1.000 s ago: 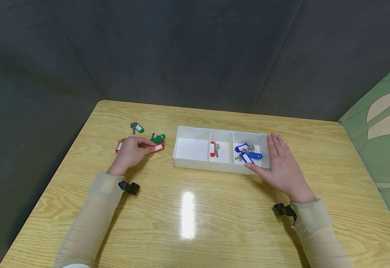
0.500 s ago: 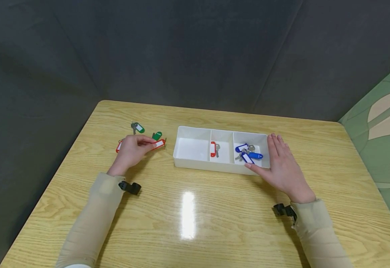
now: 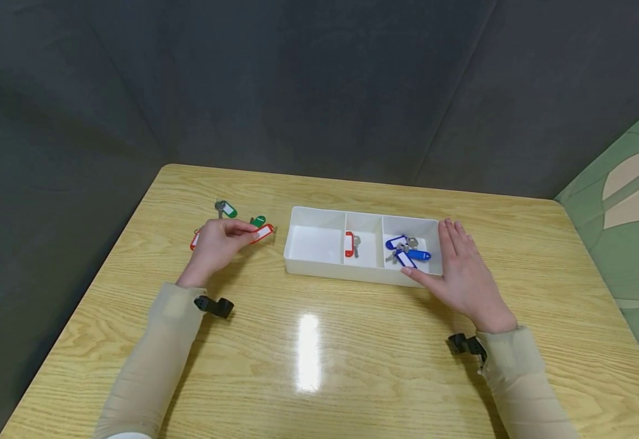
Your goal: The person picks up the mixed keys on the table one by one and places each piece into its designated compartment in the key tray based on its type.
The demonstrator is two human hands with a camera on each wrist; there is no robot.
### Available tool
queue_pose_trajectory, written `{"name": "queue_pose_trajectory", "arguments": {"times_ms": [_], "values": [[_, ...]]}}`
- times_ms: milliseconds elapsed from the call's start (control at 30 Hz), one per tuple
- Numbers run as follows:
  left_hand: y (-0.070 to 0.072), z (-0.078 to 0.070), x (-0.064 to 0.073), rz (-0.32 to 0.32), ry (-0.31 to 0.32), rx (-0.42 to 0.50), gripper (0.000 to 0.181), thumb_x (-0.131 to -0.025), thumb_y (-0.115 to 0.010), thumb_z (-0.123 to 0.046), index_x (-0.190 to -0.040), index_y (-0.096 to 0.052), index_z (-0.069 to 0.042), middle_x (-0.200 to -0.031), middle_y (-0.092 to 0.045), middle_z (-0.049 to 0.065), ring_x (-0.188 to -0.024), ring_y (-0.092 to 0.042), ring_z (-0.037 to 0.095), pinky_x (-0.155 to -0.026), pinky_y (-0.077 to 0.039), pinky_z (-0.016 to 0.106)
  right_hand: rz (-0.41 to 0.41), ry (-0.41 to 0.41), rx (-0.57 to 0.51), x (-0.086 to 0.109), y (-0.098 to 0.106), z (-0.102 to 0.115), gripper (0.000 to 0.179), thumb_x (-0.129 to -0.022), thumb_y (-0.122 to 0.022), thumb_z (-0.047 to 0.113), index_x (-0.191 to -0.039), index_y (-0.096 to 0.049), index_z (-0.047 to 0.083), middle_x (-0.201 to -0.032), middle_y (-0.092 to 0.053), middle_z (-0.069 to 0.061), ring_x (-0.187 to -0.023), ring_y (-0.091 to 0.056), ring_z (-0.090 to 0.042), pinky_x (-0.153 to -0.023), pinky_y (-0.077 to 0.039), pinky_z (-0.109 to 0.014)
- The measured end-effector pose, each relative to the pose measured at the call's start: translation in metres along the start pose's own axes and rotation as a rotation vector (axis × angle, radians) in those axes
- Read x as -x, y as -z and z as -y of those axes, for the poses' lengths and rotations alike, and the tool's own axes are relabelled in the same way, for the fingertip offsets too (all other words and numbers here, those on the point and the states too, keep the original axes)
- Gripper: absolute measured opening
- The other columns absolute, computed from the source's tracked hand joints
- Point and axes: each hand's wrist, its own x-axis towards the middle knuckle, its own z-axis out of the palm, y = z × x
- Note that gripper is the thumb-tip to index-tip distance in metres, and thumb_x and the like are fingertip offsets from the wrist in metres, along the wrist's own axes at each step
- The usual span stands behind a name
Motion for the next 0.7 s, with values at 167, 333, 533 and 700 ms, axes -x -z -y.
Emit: {"name": "queue_pose_trajectory", "arguments": {"times_ms": [167, 333, 533, 700], "values": [[0.000, -0.001, -0.002, 0.004, 0.006, 0.032, 0.016, -0.093, -0.077, -0.016, -0.106, -0.080, -0.007, -0.105, -0.074, 0.009, -0.090, -0.066, 0.021, -0.070, -0.051, 0.031, -0.002, -0.003, -0.004, 0.000, 0.000, 0.001, 0.114, -0.089, -0.065, 0.067, -0.158, -0.014, -0.009, -0.163, -0.014, -0.031, -0.151, -0.009, -0.044, -0.121, -0.009, -0.056], [0.001, -0.003, -0.003, 0.011, 0.010, 0.039, 0.018, -0.093, -0.077, -0.020, -0.107, -0.080, -0.009, -0.106, -0.074, 0.008, -0.091, -0.066, 0.021, -0.072, -0.051, 0.034, 0.003, -0.005, -0.001, -0.001, 0.001, 0.001, 0.115, -0.089, -0.064, 0.068, -0.158, -0.013, -0.009, -0.164, -0.013, -0.030, -0.151, -0.009, -0.044, -0.121, -0.008, -0.056], [0.002, -0.009, -0.003, -0.005, 0.008, 0.073, 0.018, -0.093, -0.077, -0.020, -0.106, -0.080, -0.009, -0.102, -0.074, 0.008, -0.088, -0.066, 0.020, -0.070, -0.051, 0.031, 0.004, -0.001, -0.006, -0.001, 0.001, 0.001, 0.115, -0.089, -0.064, 0.067, -0.158, -0.013, -0.008, -0.164, -0.013, -0.030, -0.152, -0.008, -0.043, -0.121, -0.008, -0.056], [0.001, -0.014, -0.002, -0.030, -0.017, 0.103, 0.018, -0.093, -0.078, -0.019, -0.105, -0.079, -0.006, -0.099, -0.074, 0.007, -0.084, -0.067, 0.018, -0.067, -0.051, 0.027, -0.002, 0.004, -0.001, -0.002, 0.001, 0.001, 0.114, -0.089, -0.064, 0.067, -0.158, -0.014, -0.009, -0.163, -0.014, -0.030, -0.151, -0.009, -0.044, -0.120, -0.009, -0.056]]}}
